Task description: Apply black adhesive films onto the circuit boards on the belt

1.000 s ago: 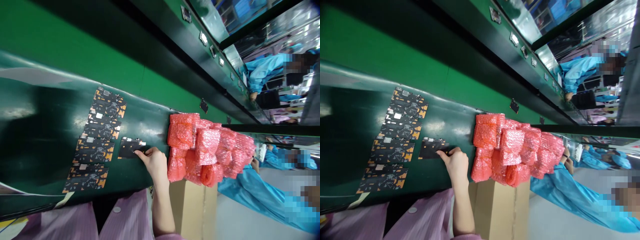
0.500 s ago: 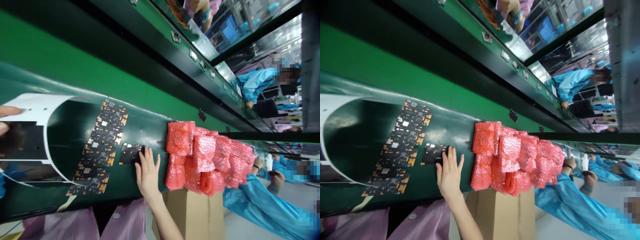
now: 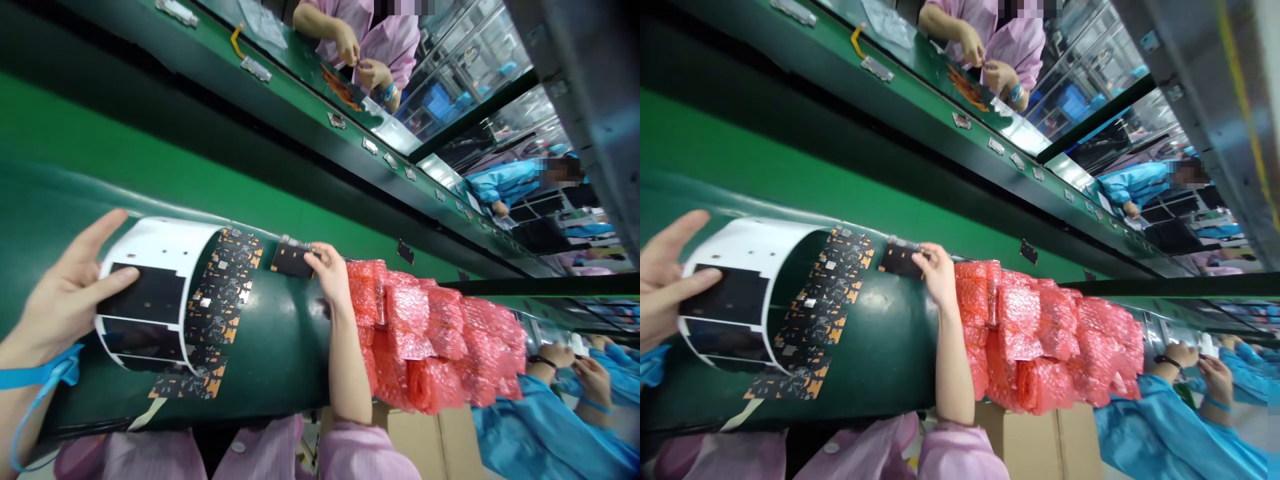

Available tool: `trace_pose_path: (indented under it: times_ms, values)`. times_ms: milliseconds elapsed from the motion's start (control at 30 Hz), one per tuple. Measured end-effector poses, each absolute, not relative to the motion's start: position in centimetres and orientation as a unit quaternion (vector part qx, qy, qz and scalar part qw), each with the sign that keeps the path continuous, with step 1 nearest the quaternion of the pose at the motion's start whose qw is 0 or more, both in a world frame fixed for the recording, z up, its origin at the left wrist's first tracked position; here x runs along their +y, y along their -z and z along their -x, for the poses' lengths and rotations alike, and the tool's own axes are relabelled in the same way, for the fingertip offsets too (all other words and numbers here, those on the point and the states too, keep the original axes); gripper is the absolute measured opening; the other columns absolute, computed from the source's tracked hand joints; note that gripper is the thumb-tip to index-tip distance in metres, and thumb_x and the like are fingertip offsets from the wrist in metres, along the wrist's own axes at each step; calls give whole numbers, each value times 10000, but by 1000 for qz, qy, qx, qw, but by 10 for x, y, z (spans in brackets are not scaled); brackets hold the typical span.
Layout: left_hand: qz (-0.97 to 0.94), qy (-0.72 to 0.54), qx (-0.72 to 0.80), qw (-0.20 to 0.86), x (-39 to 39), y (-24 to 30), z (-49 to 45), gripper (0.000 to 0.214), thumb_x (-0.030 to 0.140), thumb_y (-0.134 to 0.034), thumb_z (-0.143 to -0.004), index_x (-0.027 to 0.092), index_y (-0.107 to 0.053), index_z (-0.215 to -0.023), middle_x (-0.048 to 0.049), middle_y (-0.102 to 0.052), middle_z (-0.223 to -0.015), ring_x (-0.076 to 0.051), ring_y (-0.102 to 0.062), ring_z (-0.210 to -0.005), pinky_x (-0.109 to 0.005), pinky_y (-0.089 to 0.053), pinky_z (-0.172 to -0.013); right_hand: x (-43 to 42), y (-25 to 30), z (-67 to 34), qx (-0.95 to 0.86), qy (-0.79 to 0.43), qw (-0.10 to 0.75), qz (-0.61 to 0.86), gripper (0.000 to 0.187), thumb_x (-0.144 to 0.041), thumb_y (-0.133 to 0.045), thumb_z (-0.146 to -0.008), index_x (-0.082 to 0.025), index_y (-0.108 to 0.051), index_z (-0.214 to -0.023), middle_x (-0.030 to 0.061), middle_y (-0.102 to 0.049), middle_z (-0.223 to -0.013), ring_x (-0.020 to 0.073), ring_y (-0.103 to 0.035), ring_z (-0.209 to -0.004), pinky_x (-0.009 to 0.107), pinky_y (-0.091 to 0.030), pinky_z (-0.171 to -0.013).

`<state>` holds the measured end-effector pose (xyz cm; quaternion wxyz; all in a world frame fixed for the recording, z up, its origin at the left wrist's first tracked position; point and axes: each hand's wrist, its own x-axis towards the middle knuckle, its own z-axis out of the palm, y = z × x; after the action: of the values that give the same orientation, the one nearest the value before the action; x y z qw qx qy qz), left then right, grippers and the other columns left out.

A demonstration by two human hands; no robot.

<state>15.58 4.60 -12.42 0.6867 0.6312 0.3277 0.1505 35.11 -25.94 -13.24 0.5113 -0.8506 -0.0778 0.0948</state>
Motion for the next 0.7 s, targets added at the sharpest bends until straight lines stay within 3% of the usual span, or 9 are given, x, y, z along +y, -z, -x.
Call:
trace_pose_path:
  times_ms: [100, 167, 233, 333, 400, 467, 567, 633, 700]
  values:
    - [-630, -73, 272, 724, 32, 113, -157, 1198, 559, -948, -599, 372, -316, -1600, 50, -733, -1144, -45, -595, -595, -136, -551, -536, -241, 123, -409, -45, -21, 509, 859, 533, -378, -736, -812, -113, -628, -1262, 171, -729, -1196, 271, -689, -1112, 416, -548, -955]
    - [-661, -37, 229, 714, 24, 111, -154, 1161, 527, -885, -709, 355, -208, -1635, 63, -744, -993, -58, -592, -553, -151, -551, -526, -234, 116, -414, -29, 38, 501, 864, 615, -345, -687, -862, -104, -540, -1409, 231, -590, -1441, 302, -569, -1325, 483, -467, -1085]
    - [-684, -10, 194, 703, 16, 113, -149, 1098, 501, -824, -788, 345, -156, -1646, 48, -747, -1021, -70, -628, -616, -156, -574, -590, -230, 110, -388, -40, 66, 501, 862, 545, -351, -591, -939, -137, -532, -1436, 209, -525, -1526, 287, -515, -1393, 500, -427, -1136]
    - [-709, 31, 150, 689, -2, 113, -143, 1004, 489, -745, -863, 316, -148, -1651, -64, -617, -1428, -137, -706, -901, -219, -620, -746, -230, 102, -312, -209, 9, 494, 844, 374, -405, -546, -1001, -219, -659, -1306, 114, -696, -1350, 240, -647, -1262, 441, -500, -1090]
    - [-728, 38, 123, 673, -14, 109, -143, 944, 483, -703, -896, 286, -168, -1649, -114, -448, -1592, -188, -697, -1060, -266, -624, -842, -231, 97, -263, -394, -29, 425, 814, 473, -440, -627, -984, -250, -597, -1417, 110, -646, -1444, 251, -584, -1368, 446, -452, -1154]
    - [-731, 34, 111, 673, -23, 102, -143, 887, 471, -683, -918, 261, -204, -1635, -123, -541, -1507, -185, -700, -1060, -249, -612, -874, -233, 93, -230, -467, -4, 364, 806, 674, -510, -731, -918, -234, -522, -1496, 140, -621, -1475, 281, -563, -1396, 493, -358, -1222]
    - [-671, 72, 107, 730, -29, 93, -142, 922, 459, -687, -930, 273, -105, -1621, -39, -752, -1038, -136, -712, -761, -175, -588, -667, -235, 92, -215, -470, 22, 338, 815, 737, -504, -751, -912, -225, -465, -1532, 147, -645, -1446, 272, -622, -1332, 489, -327, -1233]
    - [-617, 118, 93, 773, -29, 90, -140, 982, 449, -720, -911, 307, -38, -1602, -24, -762, -995, -152, -723, -726, -190, -589, -626, -236, 94, -219, -432, 34, 355, 828, 669, -458, -709, -958, -228, -449, -1529, 137, -688, -1389, 254, -671, -1261, 470, -388, -1186]
    - [-599, 147, 98, 781, -29, 90, -139, 912, 442, -743, -895, 295, -139, -1563, -56, -762, -1085, -193, -755, -870, -233, -628, -734, -237, 96, -224, -380, 70, 370, 845, 634, -447, -692, -970, -219, -452, -1511, 152, -688, -1382, 278, -648, -1293, 485, -435, -1137]
